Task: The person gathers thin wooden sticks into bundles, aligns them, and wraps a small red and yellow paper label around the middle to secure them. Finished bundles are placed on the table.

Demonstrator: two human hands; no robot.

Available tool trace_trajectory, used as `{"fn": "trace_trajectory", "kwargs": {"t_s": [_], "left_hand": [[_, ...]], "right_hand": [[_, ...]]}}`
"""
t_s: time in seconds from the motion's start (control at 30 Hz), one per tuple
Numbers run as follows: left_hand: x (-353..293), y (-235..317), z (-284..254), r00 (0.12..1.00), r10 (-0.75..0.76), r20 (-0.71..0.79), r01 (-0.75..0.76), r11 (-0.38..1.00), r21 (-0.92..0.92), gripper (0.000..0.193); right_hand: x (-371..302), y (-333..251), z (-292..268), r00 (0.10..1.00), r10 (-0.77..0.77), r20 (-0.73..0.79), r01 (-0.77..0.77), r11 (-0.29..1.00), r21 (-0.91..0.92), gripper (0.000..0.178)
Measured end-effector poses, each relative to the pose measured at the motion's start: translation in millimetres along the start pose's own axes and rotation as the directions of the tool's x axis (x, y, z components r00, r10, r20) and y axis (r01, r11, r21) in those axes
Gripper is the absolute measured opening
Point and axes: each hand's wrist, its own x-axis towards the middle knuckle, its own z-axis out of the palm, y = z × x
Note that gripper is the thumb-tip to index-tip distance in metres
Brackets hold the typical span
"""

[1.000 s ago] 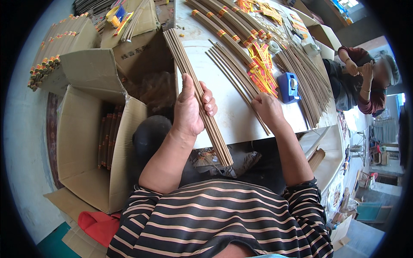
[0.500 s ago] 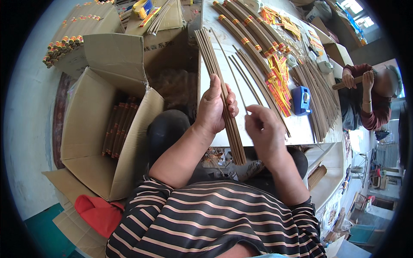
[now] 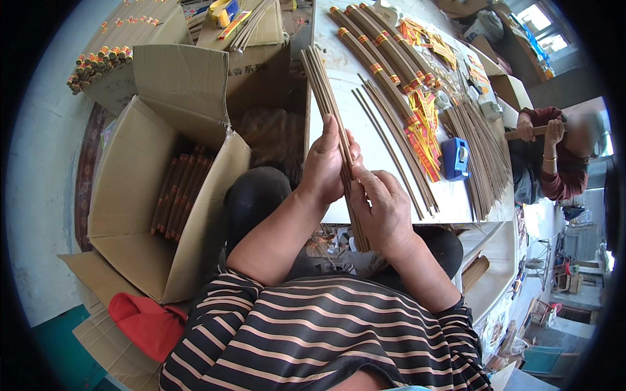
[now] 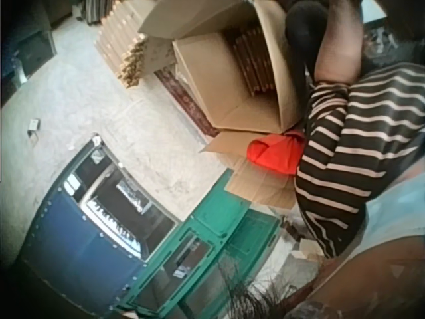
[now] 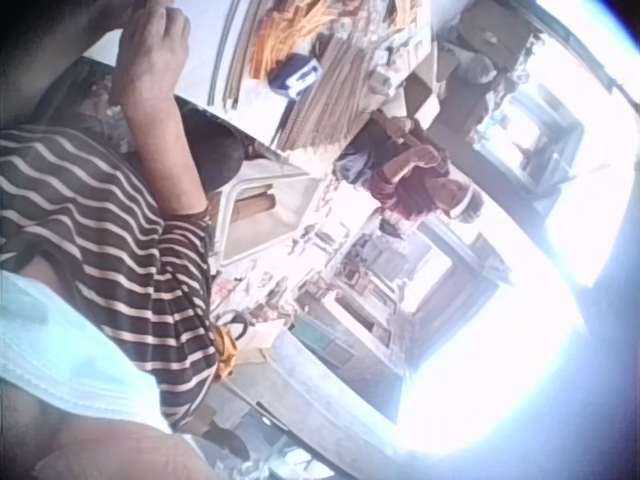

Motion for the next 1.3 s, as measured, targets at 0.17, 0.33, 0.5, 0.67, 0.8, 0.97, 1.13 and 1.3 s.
{"fn": "trace_trajectory", "kwargs": {"t_s": [0.17,0.33,0.5,0.67,0.8,0.97,1.13,1.3], "left_hand": [[-0.1,0.5,-0.1,0.999,-0.018,-0.034,0.018,1.000,-0.011,0.051],[0.1,0.0,1.6,0.997,-0.032,-0.077,0.030,0.999,-0.027,0.051],[-0.3,-0.1,1.7,0.995,0.001,-0.097,-0.002,1.000,-0.009,0.051],[-0.4,-0.8,1.5,0.997,0.006,-0.081,-0.006,1.000,0.009,0.050],[-2.9,-0.5,4.7,0.995,-0.009,-0.099,0.007,1.000,-0.017,0.046],[-3.9,2.6,13.1,0.990,0.136,-0.045,-0.123,0.969,0.216,0.024],[-4.6,19.0,50.6,0.904,0.379,0.196,-0.426,0.821,0.380,0.017],[1.3,27.5,95.7,0.816,0.436,0.381,-0.578,0.632,0.515,0.019]], "right_hand": [[-1.2,-2.1,-4.6,1.000,-0.014,0.023,0.014,0.999,-0.030,0.024],[-5.9,-1.0,-0.5,0.999,0.017,0.041,-0.015,0.999,-0.038,0.023],[-5.9,0.4,-1.4,0.998,-0.014,0.058,0.018,0.997,-0.072,0.027],[-10.7,5.0,2.7,0.996,-0.026,0.084,0.032,0.996,-0.081,0.033],[-8.9,3.4,0.5,0.997,0.013,0.077,-0.011,0.999,-0.032,0.028],[-10.3,8.1,-2.4,0.997,0.006,0.071,-0.014,0.994,0.104,0.027],[-21.8,15.1,-32.4,0.992,0.114,-0.045,-0.101,0.971,0.218,0.027],[-41.1,26.0,-56.7,0.961,0.258,-0.101,-0.228,0.944,0.239,0.020]]}}
